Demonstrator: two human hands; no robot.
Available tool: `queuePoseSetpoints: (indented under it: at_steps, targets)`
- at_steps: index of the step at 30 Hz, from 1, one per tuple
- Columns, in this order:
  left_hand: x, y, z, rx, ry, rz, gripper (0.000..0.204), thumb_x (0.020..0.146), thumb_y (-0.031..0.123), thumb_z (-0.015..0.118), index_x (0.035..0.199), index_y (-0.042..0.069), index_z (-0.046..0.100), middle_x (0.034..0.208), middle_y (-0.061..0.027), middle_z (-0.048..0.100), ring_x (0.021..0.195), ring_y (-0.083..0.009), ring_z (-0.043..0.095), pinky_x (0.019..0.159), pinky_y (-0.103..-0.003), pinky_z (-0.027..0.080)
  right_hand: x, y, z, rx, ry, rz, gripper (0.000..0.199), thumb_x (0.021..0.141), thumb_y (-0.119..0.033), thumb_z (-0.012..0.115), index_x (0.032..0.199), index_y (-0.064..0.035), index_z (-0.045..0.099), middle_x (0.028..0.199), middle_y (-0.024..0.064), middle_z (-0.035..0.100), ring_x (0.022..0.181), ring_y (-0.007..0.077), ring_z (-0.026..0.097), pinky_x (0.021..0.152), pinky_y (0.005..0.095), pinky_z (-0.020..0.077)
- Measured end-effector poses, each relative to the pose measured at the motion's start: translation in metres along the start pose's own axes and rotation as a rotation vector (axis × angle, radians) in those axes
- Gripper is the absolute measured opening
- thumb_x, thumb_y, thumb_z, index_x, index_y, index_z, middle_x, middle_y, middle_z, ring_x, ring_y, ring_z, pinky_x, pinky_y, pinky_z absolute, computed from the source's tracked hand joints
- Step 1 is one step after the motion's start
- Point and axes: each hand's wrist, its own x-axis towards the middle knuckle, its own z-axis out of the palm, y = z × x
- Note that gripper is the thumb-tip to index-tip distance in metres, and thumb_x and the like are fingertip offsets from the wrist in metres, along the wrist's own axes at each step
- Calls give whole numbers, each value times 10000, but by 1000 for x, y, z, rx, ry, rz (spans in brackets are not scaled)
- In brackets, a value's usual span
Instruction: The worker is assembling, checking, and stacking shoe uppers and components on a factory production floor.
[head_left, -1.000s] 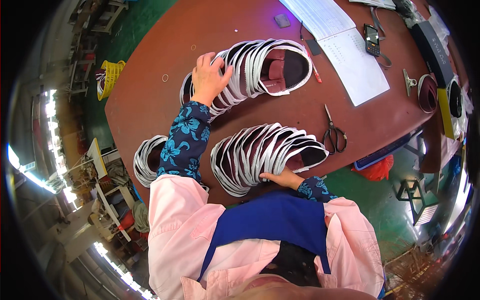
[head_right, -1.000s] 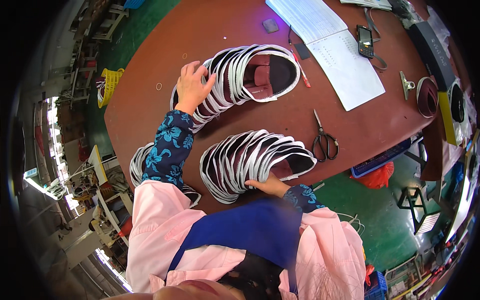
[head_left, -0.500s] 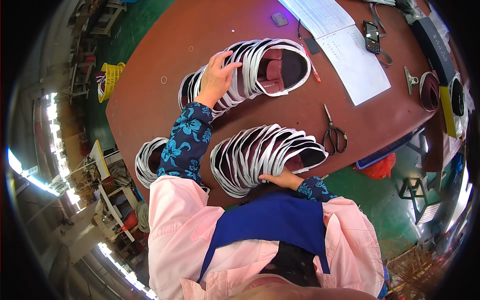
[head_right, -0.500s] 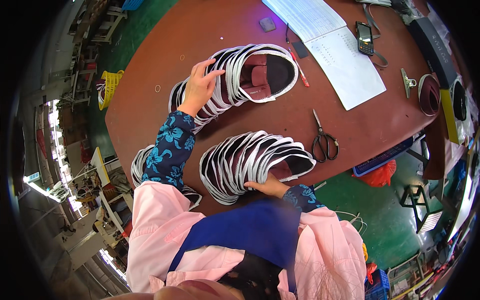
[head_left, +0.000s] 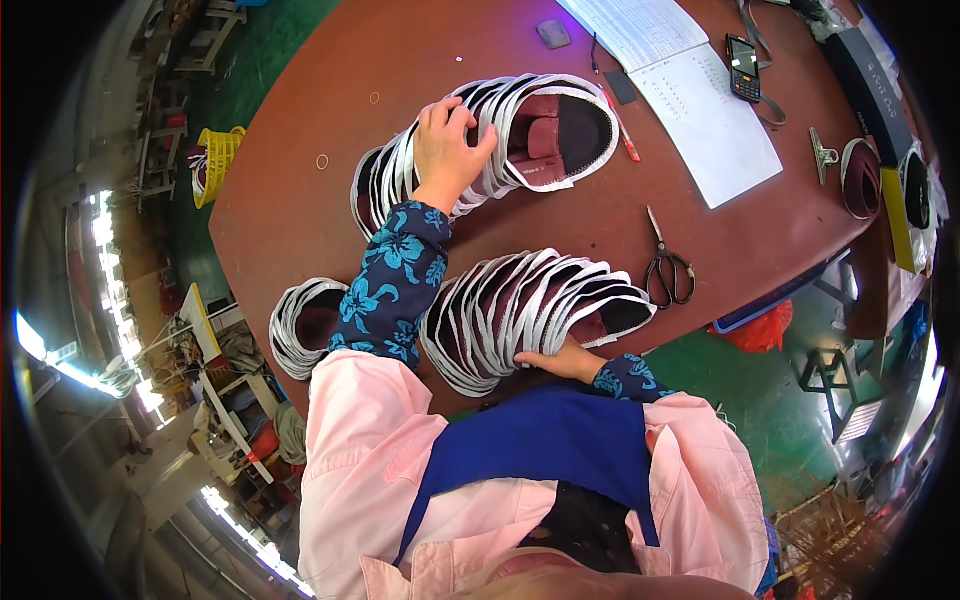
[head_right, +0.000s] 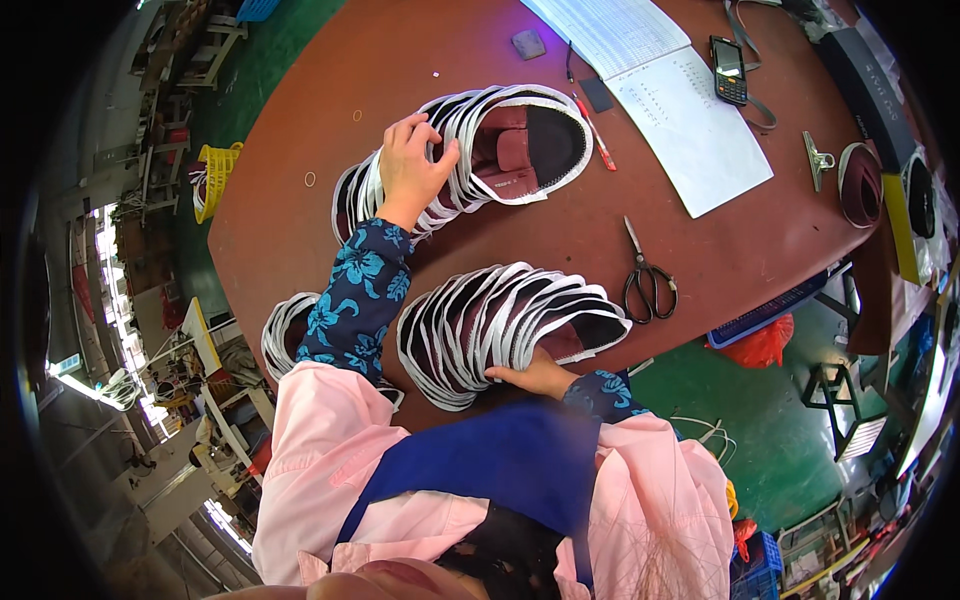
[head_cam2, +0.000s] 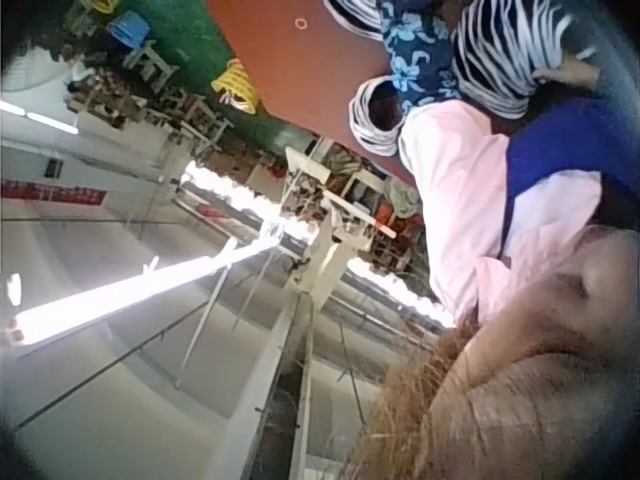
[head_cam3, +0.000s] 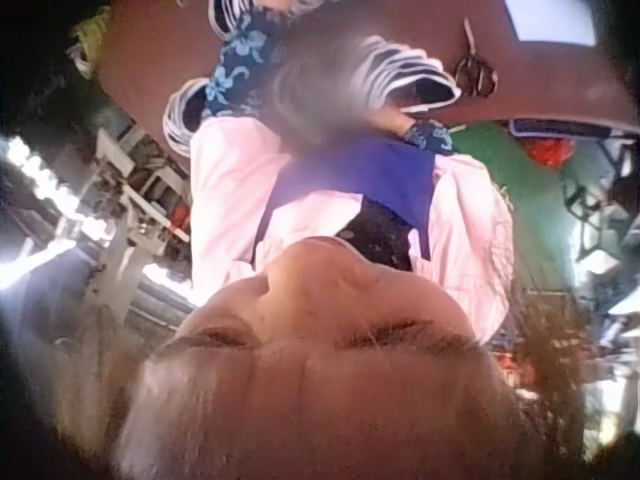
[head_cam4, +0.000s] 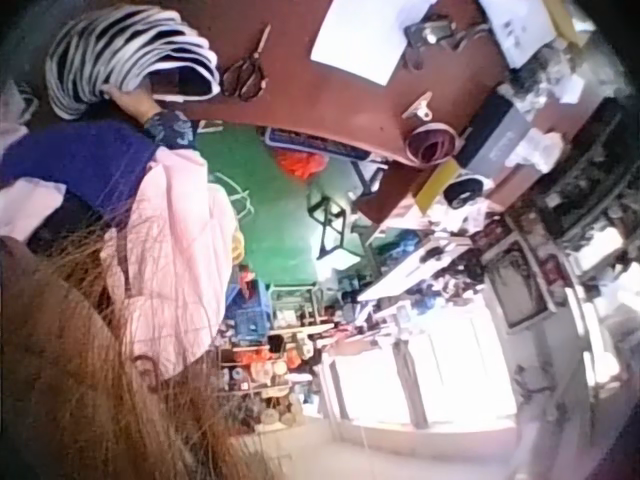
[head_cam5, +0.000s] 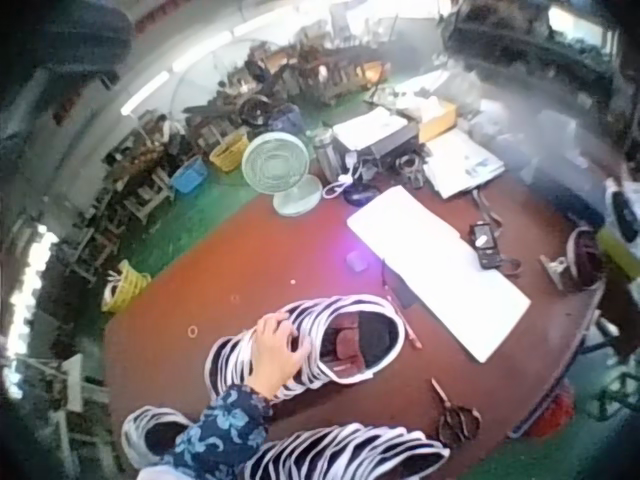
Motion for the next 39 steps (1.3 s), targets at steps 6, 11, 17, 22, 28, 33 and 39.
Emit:
queuePoseSetpoints:
  at_steps: [6,11,17,22,28,33,39]
  targets:
    - [9,3,0,-174,-31,122,317,793,77,695,1102,134,651,1285,-113,576,1169,-340,528,995,-441,438,-17,-26,-12,-429,100,-203,684,877,-390,738,1374,22,511,1349,243,555,1297,379,493,1132,433,337]
    - [20,9,-5,-197,-227,239,671,728,-110,574,1308,219,650,1401,-128,478,1199,-319,551,1016,-427,464,-52,-80,-39,-545,44,-8,439,915,-354,678,1152,14,654,1123,235,659,1042,389,633,895,426,502]
    - [25,5,-12,-204,-286,210,654,736,-103,570,1297,222,656,1406,-126,478,1186,-310,579,976,-423,500,-12,-150,-78,-402,135,-87,226,961,-195,614,894,5,696,715,103,670,611,165,629,598,333,500]
    - [24,8,-10,-215,-288,140,616,724,-71,600,1264,220,657,1377,-110,503,1140,-295,598,881,-410,546,103,-174,-108,-358,461,-323,200,970,-158,615,1056,17,661,831,96,695,785,150,654,766,306,529]
    - [26,9,-11,-231,-287,126,589,725,-72,596,1243,201,658,1364,-106,508,1140,-297,606,867,-408,553,199,-167,-115,-84,524,-281,250,966,-203,644,1102,6,664,934,120,726,835,163,682,792,304,536]
    - [27,5,-9,-236,-292,96,525,733,-62,609,1194,182,662,1341,-107,526,1119,-298,620,852,-409,556,217,-166,-112,-58,535,-281,336,990,-296,608,1118,8,668,937,134,728,816,177,676,766,313,530]
    - [28,3,-5,-244,-258,91,348,748,-30,635,1063,118,642,1313,-115,547,1099,-313,624,833,-417,554,229,-184,-112,-129,602,-281,334,1000,-295,565,966,20,668,746,111,642,706,125,587,651,327,481]
